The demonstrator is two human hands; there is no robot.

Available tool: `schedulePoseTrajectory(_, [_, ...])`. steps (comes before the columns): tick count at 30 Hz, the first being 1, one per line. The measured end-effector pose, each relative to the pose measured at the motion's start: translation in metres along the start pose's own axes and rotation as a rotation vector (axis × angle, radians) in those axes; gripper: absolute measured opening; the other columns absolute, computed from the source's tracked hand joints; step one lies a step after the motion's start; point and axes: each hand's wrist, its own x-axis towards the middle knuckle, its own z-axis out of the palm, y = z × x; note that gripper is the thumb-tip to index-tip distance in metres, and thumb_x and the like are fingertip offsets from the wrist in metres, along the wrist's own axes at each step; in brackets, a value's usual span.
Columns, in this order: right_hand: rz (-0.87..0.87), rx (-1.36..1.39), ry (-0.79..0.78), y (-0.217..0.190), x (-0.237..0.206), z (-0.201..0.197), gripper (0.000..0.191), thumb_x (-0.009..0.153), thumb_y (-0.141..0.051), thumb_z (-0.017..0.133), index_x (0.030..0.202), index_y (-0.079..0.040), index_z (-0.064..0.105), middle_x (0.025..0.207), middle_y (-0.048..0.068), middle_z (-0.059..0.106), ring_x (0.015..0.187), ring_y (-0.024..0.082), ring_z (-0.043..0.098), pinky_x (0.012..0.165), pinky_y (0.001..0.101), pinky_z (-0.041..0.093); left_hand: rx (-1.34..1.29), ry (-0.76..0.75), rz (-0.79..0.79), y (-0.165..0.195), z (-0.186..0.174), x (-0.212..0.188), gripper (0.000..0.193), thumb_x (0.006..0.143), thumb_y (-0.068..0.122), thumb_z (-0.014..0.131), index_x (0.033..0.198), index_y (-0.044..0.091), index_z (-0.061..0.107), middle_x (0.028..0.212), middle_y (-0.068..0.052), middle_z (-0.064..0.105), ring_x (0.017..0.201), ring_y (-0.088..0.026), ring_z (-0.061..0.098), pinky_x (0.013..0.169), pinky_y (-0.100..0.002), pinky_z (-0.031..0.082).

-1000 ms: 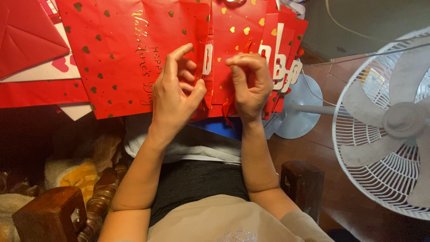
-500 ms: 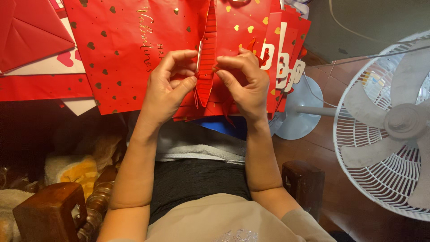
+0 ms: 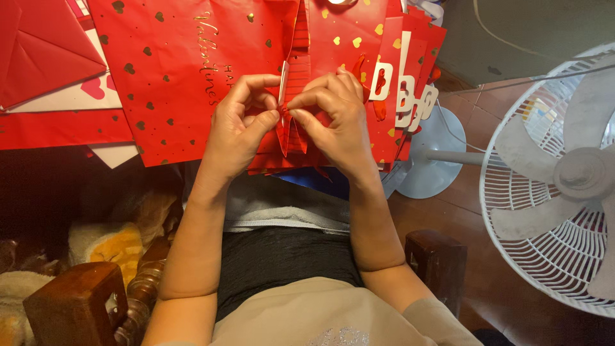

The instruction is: The person ties red and white ribbons onto Valentine's Day gift bags, threading the ribbon through the bag's handle and tying a knot. The person handles multiple red gift bags and ribbons, stacking finished bags as they work.

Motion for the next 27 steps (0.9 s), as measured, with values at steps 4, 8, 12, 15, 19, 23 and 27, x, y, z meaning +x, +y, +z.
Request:
schedulePoseTrajectory(4, [0.014, -0.007, -0.003, 0.001, -0.001, 0.001, 0.007, 0.089, -0.01, 0.079, 0.095, -0.012, 0.076, 0.094, 0.0, 0.067, 0.099, 0.019, 0.062, 0.121, 0.0492, 0.032, 0.022, 0.012, -0.037, 0.001, 0.0, -0.003, 0.038, 0.098, -0.001, 0.066, 0.134, 0.002, 0.058, 0.102, 0.001, 0.059, 0.091, -0.004, 0.058, 0.08, -0.019, 0.054])
schedulePoseTrajectory(8, [0.061, -0.002, 0.038, 0.006, -0.001, 0.005, 0.01, 0.088, -0.01, 0.08, 0.093, -0.009, 0.071, 0.09, 0.001, 0.066, 0.097, 0.02, 0.063, 0.122, 0.0511, 0.033, -0.01, -0.019, -0.001, 0.003, -0.003, -0.003, 0.032, 0.101, -0.001, 0.067, 0.132, 0.0, 0.061, 0.113, -0.001, 0.064, 0.105, -0.007, 0.065, 0.092, -0.022, 0.058])
schedulePoseTrajectory(12, [0.074, -0.007, 0.077, 0.01, -0.004, 0.01, 0.013, 0.086, -0.009, 0.08, 0.092, -0.008, 0.069, 0.089, 0.002, 0.065, 0.098, 0.021, 0.063, 0.123, 0.0517, 0.033, 0.116, 0.055, 0.052, 0.004, 0.002, -0.005, 0.021, 0.103, -0.003, 0.066, 0.123, -0.001, 0.068, 0.115, -0.004, 0.071, 0.103, -0.01, 0.071, 0.091, -0.023, 0.06])
schedulePoseTrajectory(15, [0.039, -0.009, 0.048, 0.015, -0.005, 0.008, 0.013, 0.086, -0.008, 0.081, 0.092, -0.009, 0.069, 0.088, 0.001, 0.067, 0.099, 0.021, 0.065, 0.125, 0.0515, 0.032, 0.218, 0.079, 0.113, 0.005, 0.006, -0.006, 0.021, 0.098, -0.005, 0.068, 0.119, -0.001, 0.07, 0.113, -0.004, 0.069, 0.101, -0.01, 0.072, 0.089, -0.023, 0.06])
schedulePoseTrajectory(19, [0.024, 0.036, 0.014, 0.017, -0.006, 0.004, 0.013, 0.087, -0.006, 0.079, 0.097, -0.008, 0.071, 0.093, 0.003, 0.068, 0.101, 0.021, 0.067, 0.127, 0.053, 0.028, 0.435, 0.132, 0.256, 0.003, 0.01, -0.007, 0.019, 0.095, -0.005, 0.075, 0.113, -0.001, 0.073, 0.106, -0.006, 0.071, 0.097, -0.012, 0.072, 0.085, -0.024, 0.059])
schedulePoseTrajectory(23, [0.007, 0.003, 0.008, 0.01, -0.009, 0.0, 0.016, 0.09, -0.005, 0.077, 0.103, -0.006, 0.068, 0.1, 0.006, 0.068, 0.105, 0.022, 0.066, 0.125, 0.0531, 0.032, 0.309, 0.186, 0.226, -0.008, 0.014, -0.007, 0.005, 0.105, 0.0, 0.067, 0.109, 0.002, 0.066, 0.104, -0.009, 0.073, 0.087, -0.015, 0.073, 0.078, -0.024, 0.061])
schedulePoseTrajectory(27, [-0.044, -0.083, -0.005, -0.001, -0.014, 0.0, 0.018, 0.092, -0.004, 0.077, 0.109, -0.007, 0.071, 0.095, 0.005, 0.068, 0.103, 0.022, 0.065, 0.123, 0.0532, 0.036, -0.095, 0.261, 0.165, -0.015, 0.006, -0.005, 0.016, 0.112, 0.022, 0.051, 0.12, 0.01, 0.047, 0.108, -0.015, 0.075, 0.084, -0.019, 0.077, 0.072, -0.027, 0.064])
